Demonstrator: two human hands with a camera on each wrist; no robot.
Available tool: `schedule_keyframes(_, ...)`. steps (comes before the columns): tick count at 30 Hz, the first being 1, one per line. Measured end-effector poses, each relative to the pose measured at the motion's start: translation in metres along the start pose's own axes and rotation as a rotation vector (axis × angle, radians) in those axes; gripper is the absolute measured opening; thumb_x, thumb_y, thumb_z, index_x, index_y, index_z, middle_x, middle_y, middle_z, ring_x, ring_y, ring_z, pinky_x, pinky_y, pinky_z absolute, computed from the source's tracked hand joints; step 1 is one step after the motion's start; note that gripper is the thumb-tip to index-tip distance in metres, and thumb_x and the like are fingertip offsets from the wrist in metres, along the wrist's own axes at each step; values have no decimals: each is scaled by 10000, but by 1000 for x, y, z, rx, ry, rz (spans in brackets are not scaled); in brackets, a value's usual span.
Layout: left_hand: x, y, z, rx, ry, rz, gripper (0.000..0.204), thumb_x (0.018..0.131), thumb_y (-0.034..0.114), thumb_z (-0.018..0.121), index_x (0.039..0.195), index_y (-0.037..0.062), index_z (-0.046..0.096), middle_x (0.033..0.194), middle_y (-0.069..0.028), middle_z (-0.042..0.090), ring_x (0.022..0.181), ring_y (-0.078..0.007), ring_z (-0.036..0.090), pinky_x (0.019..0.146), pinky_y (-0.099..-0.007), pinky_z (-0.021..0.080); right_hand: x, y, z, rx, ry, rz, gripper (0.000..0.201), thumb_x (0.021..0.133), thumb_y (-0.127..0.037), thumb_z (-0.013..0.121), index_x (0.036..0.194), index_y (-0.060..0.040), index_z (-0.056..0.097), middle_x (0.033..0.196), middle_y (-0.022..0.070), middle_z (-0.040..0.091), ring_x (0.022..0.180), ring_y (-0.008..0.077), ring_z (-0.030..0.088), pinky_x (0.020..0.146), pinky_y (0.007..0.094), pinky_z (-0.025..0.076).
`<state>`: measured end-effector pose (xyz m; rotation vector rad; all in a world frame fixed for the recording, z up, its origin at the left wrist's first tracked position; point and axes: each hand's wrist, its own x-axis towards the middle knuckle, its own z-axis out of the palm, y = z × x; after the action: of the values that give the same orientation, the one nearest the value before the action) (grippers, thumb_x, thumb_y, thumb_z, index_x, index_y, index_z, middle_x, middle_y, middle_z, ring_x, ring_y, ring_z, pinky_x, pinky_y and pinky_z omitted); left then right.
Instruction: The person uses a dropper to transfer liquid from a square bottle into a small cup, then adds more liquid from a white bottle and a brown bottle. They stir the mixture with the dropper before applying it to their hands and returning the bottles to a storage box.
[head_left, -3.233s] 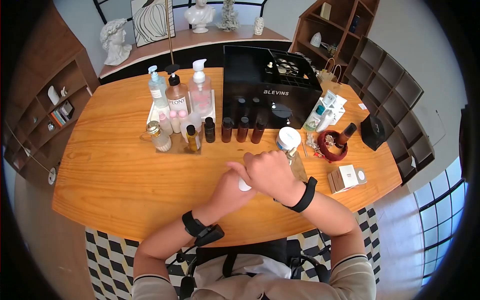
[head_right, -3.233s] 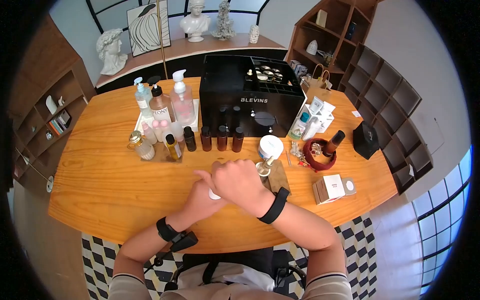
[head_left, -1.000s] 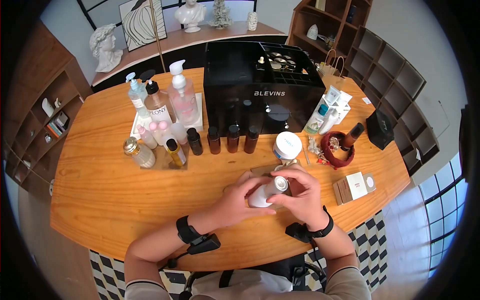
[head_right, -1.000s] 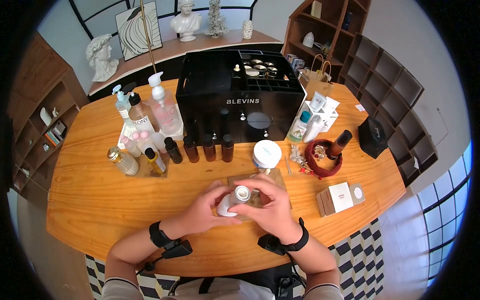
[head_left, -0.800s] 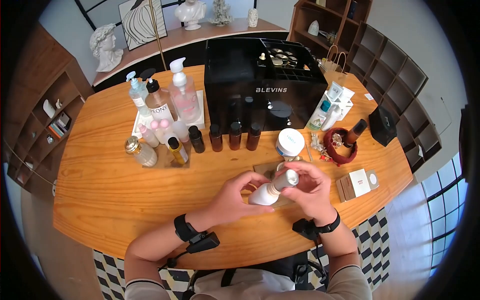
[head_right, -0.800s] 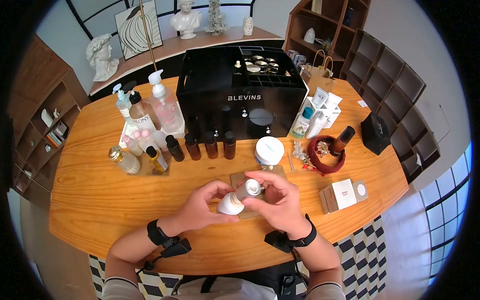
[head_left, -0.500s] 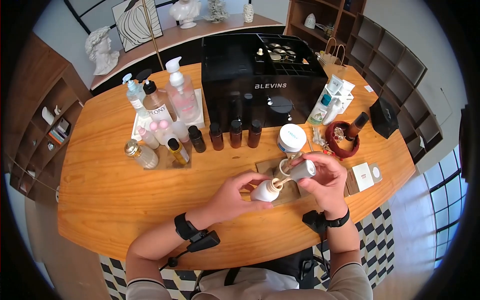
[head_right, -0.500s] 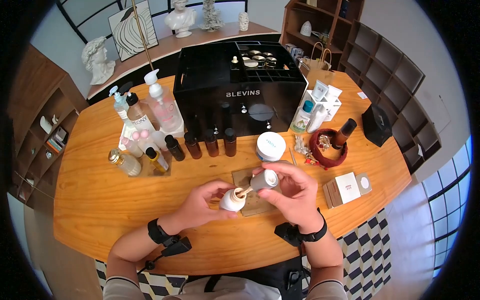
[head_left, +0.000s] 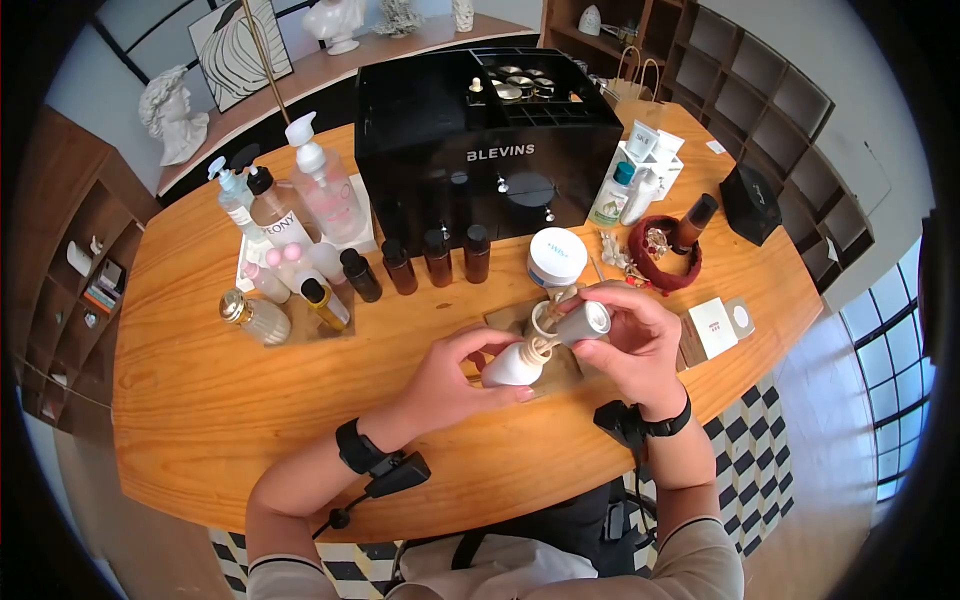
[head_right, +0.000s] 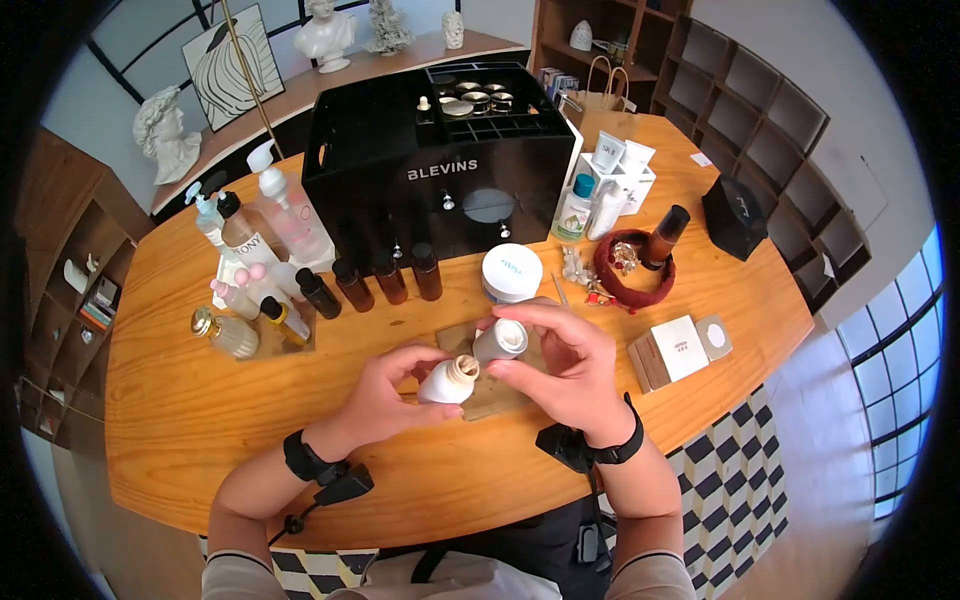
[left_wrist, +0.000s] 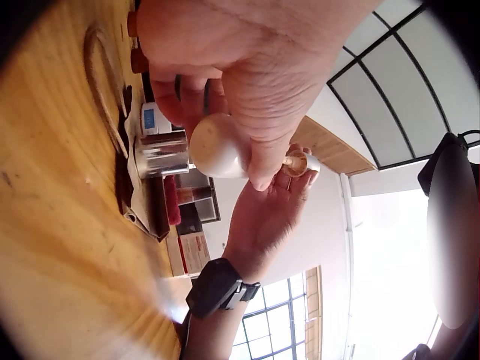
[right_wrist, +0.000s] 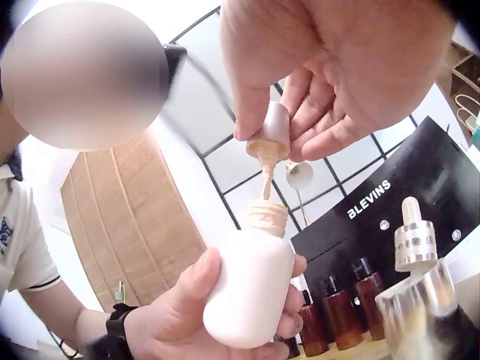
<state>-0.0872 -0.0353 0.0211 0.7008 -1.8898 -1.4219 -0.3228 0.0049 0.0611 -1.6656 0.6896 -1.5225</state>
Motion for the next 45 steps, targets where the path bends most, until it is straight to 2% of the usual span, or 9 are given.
schedule_keyframes(11,-11,-5,-3,-6,36,-44,535,782,244,868,1225,32,658,1111,-44,699,960,-107,632,799,-264,478,0,-5,-18,-1,276,-101,478,858,42,737,1304,47,563,1219,169,660,1152,230,632,998,359,503)
schedule_keyframes(14,-12,-7,-8,33,1,-82,517,803,149,853,1242,12,619,1141,-43,675,978,-109,618,869,-269,493,3,-4,-24,0,347,-122,459,860,39,736,1289,43,573,1200,153,661,1128,218,635,983,351,506)
schedule_keyframes(20,-26,-31,-16,-128,5,-157,529,815,101,841,1270,8,587,1167,-55,662,1044,-133,633,925,-290,502,2,4,-24,-243,286,-172,434,796,32,788,1201,42,633,1109,118,661,1025,202,633,926,334,490)
schedule_keyframes(23,-29,-37,-15,-202,27,-149,533,813,86,840,1274,7,584,1173,-52,656,1054,-132,632,938,-297,503,4,1,-15,-545,105,-262,392,737,-19,852,1089,32,688,1026,135,681,942,223,648,854,329,509)
schedule_keyframes(25,-28,-38,-14,-185,74,-72,507,824,152,838,1258,21,609,1107,-52,687,975,-109,654,864,-271,528,7,0,-10,-692,28,-306,382,730,-30,862,1066,23,689,982,126,688,898,225,657,809,328,519)
schedule_keyframes(28,-27,-34,-16,-161,69,-121,506,820,73,830,1258,-3,588,1152,-54,651,1054,-131,638,926,-294,511,7,5,-11,-732,2,-316,385,717,-35,875,1050,13,689,965,124,689,867,222,659,772,315,523)
schedule_keyframes(32,-28,-37,-14,-127,63,-79,487,825,76,825,1243,-18,593,1143,-64,653,1039,-134,645,896,-285,523,6,3,-10,-752,-7,-289,390,699,-35,888,1031,11,690,958,119,690,851,203,655,737,295,522)
schedule_keyframes(34,-28,-41,-12,-123,116,-27,482,814,183,850,1208,7,636,1070,-72,694,934,-108,657,810,-260,538,5,4,-11,-757,8,-269,385,688,-36,896,1012,10,694,957,114,683,838,190,648,720,284,520)
schedule_keyframes(45,-27,-35,-13,-29,112,12,472,779,217,866,1158,23,662,1044,-74,704,881,-140,673,763,-276,542,3,11,-14,-745,-1,-219,385,661,-38,910,976,14,695,959,107,667,832,181,636,718,288,512)
